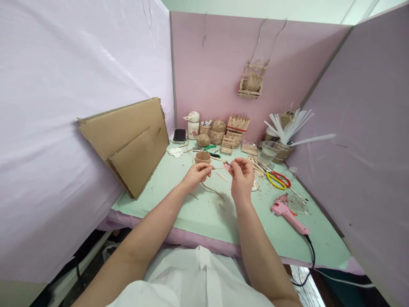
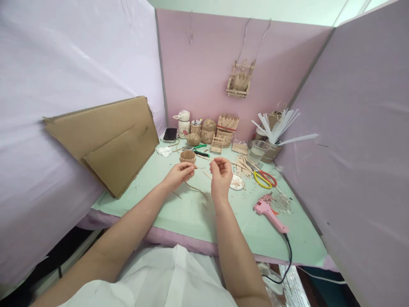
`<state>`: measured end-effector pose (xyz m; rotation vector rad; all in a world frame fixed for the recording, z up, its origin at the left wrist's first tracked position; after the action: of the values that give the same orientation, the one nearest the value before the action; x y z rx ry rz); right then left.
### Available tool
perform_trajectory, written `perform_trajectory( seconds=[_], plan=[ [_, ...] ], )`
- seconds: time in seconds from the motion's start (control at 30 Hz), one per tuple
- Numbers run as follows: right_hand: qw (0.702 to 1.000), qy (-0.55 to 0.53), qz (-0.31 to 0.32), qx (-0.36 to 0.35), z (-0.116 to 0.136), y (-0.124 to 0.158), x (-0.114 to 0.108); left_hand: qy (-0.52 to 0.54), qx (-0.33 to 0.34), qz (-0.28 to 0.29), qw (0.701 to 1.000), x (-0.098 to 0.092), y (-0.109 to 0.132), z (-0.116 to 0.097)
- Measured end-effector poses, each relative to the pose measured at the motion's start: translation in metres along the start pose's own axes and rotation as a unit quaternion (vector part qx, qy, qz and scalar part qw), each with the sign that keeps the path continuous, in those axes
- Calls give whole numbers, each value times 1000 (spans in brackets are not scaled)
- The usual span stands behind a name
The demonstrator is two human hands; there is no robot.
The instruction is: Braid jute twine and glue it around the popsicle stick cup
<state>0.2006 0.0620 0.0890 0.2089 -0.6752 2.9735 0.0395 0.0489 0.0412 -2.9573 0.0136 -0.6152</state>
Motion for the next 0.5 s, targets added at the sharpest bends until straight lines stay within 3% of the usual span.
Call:
perform_trajectory(
  seconds=[0.13,0.23,0.3,0.4,0.5],
  plan=[
    [998,49,-10,-32,30,1,-32,-2,-26,6,1000,2,1,2],
    [987,143,-41,-57,46,-14,-74,-1,-48,39,998,8,3,5],
    [974,217,-49,-42,43,-32,-104,-11,-59,60,996,11,5,8],
    [936,351,-26,-9,28,-66,-144,-43,-68,69,994,13,7,11],
    [873,486,-11,33,8,-99,-177,-65,-85,70,992,14,8,15]
  ],
)
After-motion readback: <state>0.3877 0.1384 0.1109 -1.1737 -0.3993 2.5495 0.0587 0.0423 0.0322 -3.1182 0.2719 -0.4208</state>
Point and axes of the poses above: each hand's wrist, its own y-axis away from the middle knuckle, its own x-axis out of the palm, z = x × y, the point moved 9 cm from there along -y, towards the middle knuckle, and after that the axes turned 11 degrees about y, right-handed, at the moved point
